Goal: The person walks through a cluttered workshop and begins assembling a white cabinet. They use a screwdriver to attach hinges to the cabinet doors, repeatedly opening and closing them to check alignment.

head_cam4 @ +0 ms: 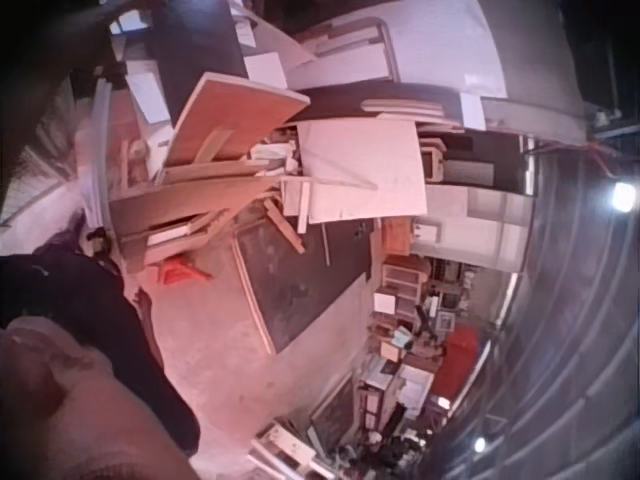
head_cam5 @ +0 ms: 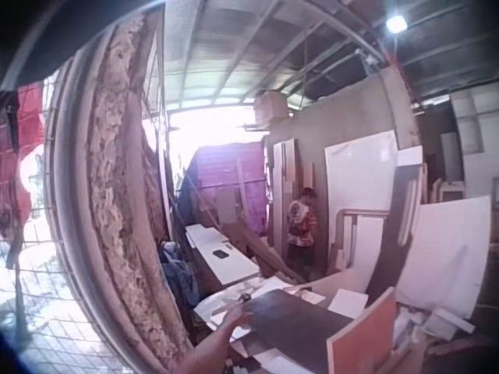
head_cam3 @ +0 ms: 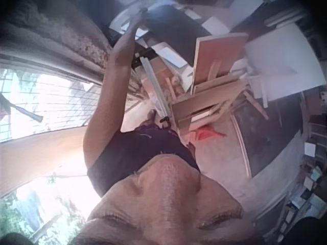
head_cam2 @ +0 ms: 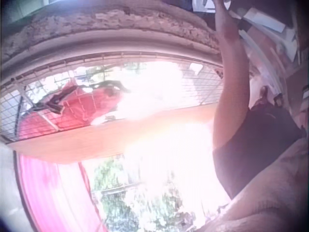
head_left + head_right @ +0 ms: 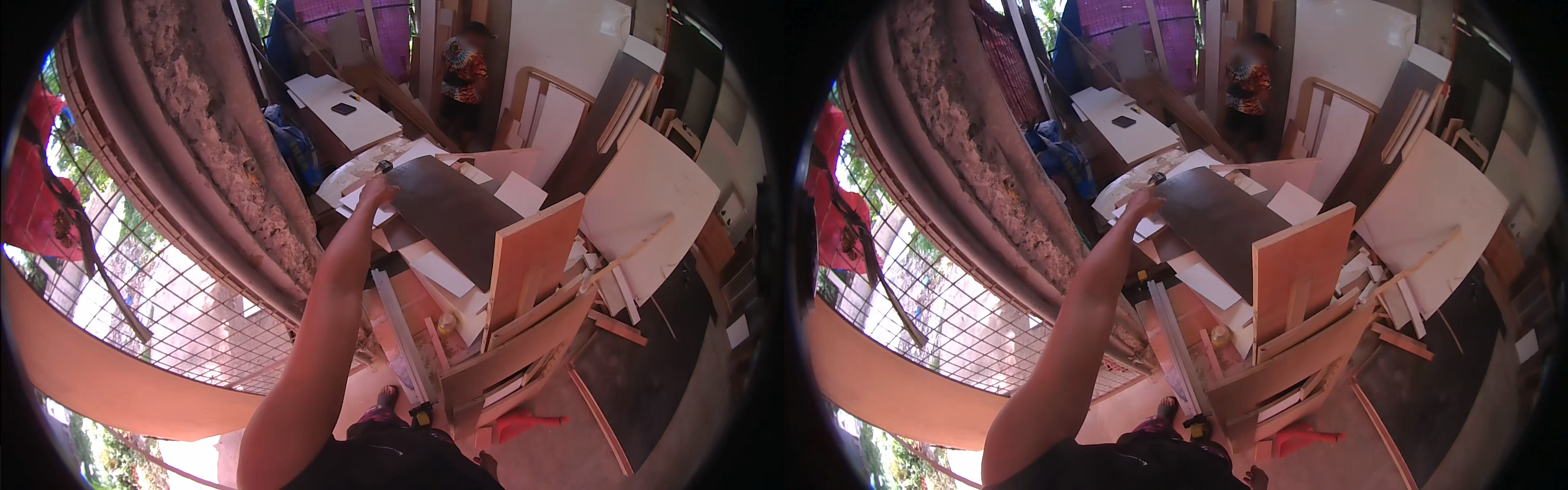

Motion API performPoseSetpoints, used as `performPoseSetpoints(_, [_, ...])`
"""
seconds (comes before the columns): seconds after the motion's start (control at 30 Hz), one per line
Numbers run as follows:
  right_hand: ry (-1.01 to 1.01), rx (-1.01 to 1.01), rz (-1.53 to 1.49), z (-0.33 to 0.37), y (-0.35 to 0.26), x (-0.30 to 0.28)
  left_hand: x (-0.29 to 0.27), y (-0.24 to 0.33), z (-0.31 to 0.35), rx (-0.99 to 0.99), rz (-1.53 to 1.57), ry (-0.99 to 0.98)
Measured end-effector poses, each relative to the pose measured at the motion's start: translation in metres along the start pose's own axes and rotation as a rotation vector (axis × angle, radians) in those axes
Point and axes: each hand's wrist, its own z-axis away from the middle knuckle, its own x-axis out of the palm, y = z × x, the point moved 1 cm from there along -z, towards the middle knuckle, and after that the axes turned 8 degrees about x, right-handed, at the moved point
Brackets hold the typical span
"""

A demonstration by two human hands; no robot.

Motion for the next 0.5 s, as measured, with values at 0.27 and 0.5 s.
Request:
performPoseSetpoints(0.27, [-0.105, -0.231, 0.148, 0.024, -0.141, 0.148, 0.051, 0.043, -0.032, -0.174, -0.02, 0.099])
performPoseSetpoints(0.5, [0.06, -0.213, 0.071, 0.031, -0.175, 0.159, 0.038, 0.009, -0.131, -0.231, 0.024, -0.024])
